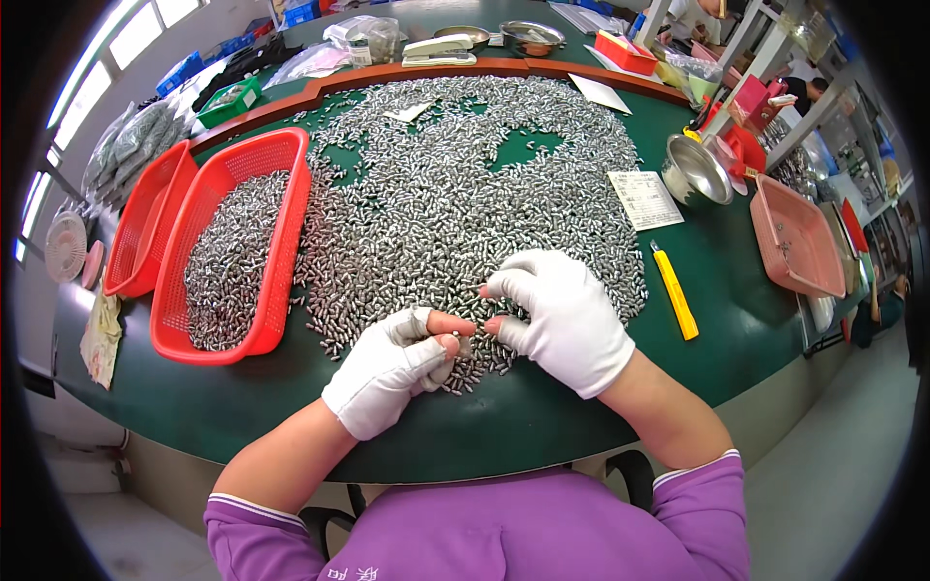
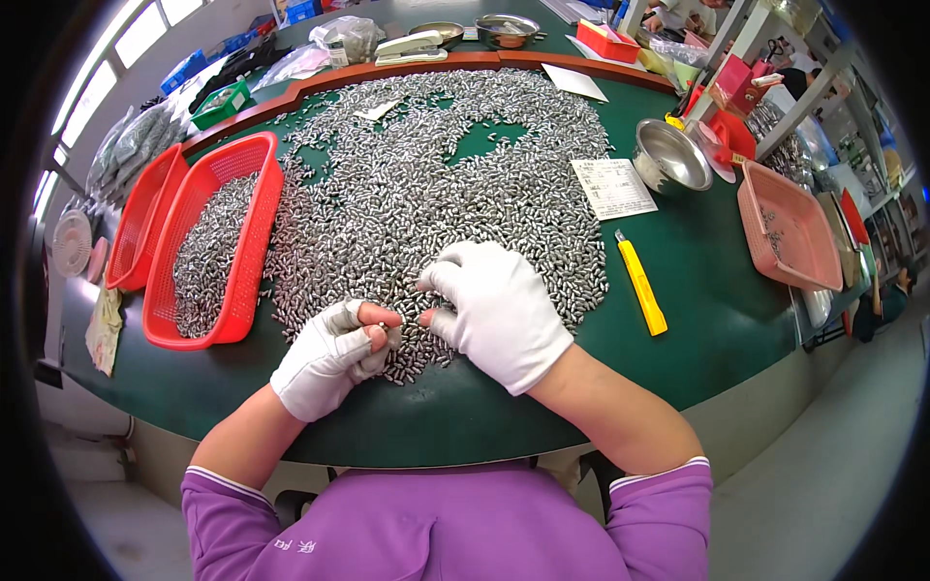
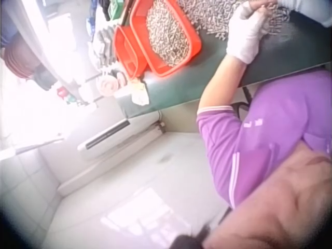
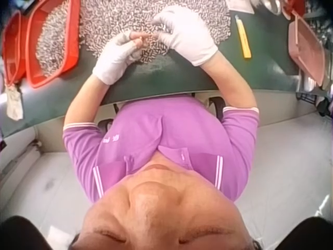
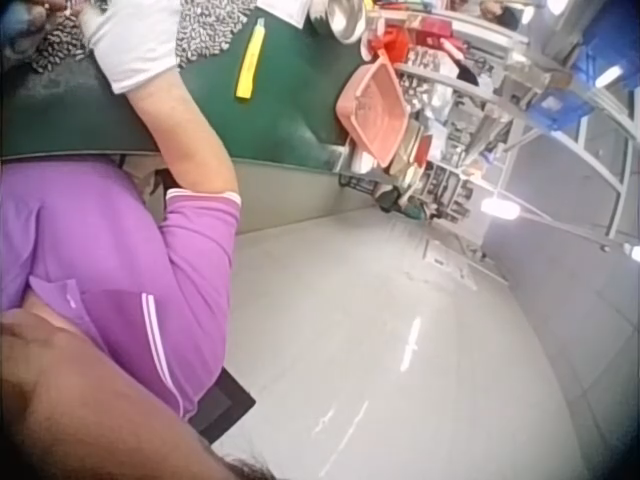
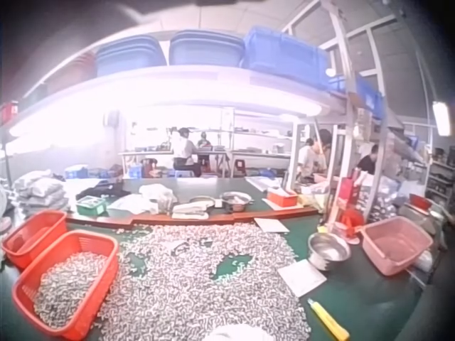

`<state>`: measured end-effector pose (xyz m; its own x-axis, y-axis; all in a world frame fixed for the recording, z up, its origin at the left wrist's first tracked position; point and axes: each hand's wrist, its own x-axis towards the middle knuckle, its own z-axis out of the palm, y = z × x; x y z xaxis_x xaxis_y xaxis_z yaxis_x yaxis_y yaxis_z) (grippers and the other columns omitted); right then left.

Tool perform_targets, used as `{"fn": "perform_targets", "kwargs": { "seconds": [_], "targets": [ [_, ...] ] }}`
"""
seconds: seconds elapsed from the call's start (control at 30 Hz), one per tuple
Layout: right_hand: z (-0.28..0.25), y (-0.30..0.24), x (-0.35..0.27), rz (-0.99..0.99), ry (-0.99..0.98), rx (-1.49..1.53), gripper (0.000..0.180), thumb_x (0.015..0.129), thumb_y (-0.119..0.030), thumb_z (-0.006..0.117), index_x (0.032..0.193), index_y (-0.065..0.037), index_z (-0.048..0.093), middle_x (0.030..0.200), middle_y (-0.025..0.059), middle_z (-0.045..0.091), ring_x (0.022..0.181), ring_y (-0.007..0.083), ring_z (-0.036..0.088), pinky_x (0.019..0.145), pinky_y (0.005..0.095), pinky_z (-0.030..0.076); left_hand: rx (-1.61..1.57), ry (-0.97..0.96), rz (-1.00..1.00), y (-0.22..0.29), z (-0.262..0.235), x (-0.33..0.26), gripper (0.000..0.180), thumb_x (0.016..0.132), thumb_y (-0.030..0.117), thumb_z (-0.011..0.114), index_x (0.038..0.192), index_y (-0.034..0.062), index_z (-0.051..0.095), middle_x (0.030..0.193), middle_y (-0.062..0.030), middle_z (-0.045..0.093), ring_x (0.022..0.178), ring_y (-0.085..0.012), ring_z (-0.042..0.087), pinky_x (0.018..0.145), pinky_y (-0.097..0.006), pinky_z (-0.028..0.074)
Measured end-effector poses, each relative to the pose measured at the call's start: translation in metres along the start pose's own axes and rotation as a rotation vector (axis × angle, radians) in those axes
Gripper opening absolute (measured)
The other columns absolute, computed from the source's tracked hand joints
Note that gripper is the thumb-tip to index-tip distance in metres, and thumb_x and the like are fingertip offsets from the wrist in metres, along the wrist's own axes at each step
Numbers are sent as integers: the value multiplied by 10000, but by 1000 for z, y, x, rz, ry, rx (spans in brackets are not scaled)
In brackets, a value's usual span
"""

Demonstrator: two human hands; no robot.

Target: Scraping or trimming small metal pins using a utility knife at a factory workbench.

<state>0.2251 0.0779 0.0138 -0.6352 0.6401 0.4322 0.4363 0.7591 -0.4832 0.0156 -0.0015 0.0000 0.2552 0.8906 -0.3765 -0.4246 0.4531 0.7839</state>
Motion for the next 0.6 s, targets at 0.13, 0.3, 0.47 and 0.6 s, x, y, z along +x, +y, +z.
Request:
{"fn": "perform_targets", "kwargs": {
  "seconds": [0.13, 0.3, 0.47, 0.6],
  "targets": [
    [9, 7, -3, 20, -118, -208, 141, 750, -172, 738, 868, -109, 695, 876, 58, 633, 841, 276, 626, 753, 384, 516, -12, 16, -29, 1, 5, 0, 189, 915, 125, 691, 1085, 62, 638, 925, -35, 630, 669, -73, 456, 608, -201, 372],
    [14, 7, -3, -3, -64, -276, 116, 750, -149, 731, 829, -93, 666, 857, 56, 637, 822, 272, 627, 731, 394, 509, -22, -21, -21, 1, 2, 0, 167, 926, 133, 676, 1076, 82, 622, 911, 7, 647, 705, -51, 526, 646, -189, 433],
    [-3, -9, 6, -119, 123, -9, 205, 690, -70, 776, 839, -71, 637, 895, 87, 647, 820, 290, 627, 726, 381, 502, -65, -70, -37, 2, 2, -2, 264, 925, 142, 671, 1158, 76, 567, 986, -3, 637, 738, -50, 506, 688, -187, 433],
    [3, -13, 1, -115, 93, 256, 185, 738, -61, 787, 869, -73, 658, 929, 76, 641, 843, 268, 632, 736, 353, 515, -121, -131, -63, 1, 4, -2, 288, 923, 152, 675, 1167, 73, 545, 1007, -5, 630, 748, -54, 495, 697, -191, 427]
  ]
}}
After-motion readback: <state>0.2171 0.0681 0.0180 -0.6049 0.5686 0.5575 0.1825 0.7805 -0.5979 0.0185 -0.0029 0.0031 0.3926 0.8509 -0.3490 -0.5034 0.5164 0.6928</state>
